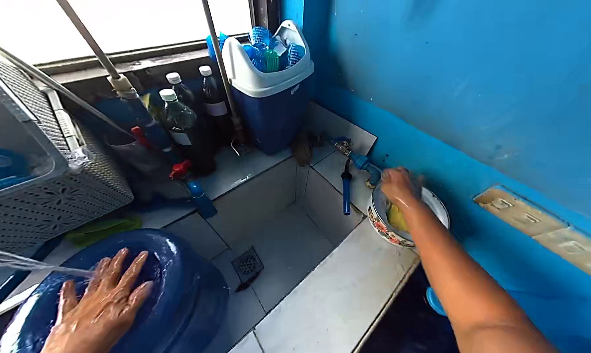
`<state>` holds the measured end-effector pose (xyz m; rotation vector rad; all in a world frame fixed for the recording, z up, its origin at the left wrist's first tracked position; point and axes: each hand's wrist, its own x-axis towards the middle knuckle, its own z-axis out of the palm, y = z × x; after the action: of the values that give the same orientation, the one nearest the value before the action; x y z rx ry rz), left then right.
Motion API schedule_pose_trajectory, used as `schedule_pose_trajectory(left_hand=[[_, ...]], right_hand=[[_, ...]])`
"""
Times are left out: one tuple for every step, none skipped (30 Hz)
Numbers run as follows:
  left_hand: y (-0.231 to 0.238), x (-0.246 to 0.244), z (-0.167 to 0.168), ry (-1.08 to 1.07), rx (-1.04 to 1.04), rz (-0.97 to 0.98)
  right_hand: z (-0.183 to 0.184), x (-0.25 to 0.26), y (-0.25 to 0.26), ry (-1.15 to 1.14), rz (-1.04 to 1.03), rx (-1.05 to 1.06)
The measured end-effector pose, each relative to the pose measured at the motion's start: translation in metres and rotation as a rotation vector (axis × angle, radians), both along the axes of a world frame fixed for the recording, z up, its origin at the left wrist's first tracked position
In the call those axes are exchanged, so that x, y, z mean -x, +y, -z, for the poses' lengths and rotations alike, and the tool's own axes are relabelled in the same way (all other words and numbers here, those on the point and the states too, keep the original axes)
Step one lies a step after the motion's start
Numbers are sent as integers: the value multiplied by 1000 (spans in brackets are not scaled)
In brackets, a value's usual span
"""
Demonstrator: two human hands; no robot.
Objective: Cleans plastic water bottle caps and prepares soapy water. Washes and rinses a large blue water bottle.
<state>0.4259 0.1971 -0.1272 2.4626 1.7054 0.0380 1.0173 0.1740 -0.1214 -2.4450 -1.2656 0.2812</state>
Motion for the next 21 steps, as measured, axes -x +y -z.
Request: schedule_pose_trajectory(left_hand=[[3,-4,6,9,-45,-17],[5,-9,10,15,-83,-34],[6,-15,11,25,-110,-49],[7,-21,7,37,-124,-62],[7,-26,0,51,-112,-78],[7,-29,-6,62,-89,-95],[6,-28,-10,65,-79,-107],[4,-25,-10,67,-72,-128],[2,-21,-10,75,-37,-167],[1,-16,-6,83,-25,-212],[1,-14,-4,95,4,-274],[1,-12,-3,95,29,-338],[-1,-12,-2,86,47,-398],[-4,-15,-1,72,66,-452],[-9,-22,1,48,75,-484],[-17,-31,4,-5,78,-483],[-24,-42,8,-77,86,-445],[-33,-52,10,-139,119,-397],[-39,-56,8,-163,163,-350],[-42,-52,3,-143,194,-312],[-41,-43,-2,-100,200,-308]], right_hand=[[-5,6,27,-26,-91,-82],[-6,11,57,-22,-192,-154],[-5,12,86,12,-294,-198],[-4,10,110,54,-388,-191],[-4,8,127,62,-448,-144],[-8,7,134,22,-464,-73],[-22,15,135,-17,-450,31],[-40,34,132,-23,-421,169],[-45,62,126,-37,-449,234],[-35,101,113,-18,-534,183],[-16,147,95,70,-656,52],[3,198,75,255,-795,-1],[17,248,55,458,-929,43],[29,294,39,634,-1019,84],[37,333,32,721,-1066,100],[38,365,39,703,-1089,108],[33,391,55,622,-1118,111],[21,414,75,535,-1167,118],[8,438,91,462,-1223,86],[-9,461,99,453,-1261,57],[-24,482,98,556,-1243,18]])
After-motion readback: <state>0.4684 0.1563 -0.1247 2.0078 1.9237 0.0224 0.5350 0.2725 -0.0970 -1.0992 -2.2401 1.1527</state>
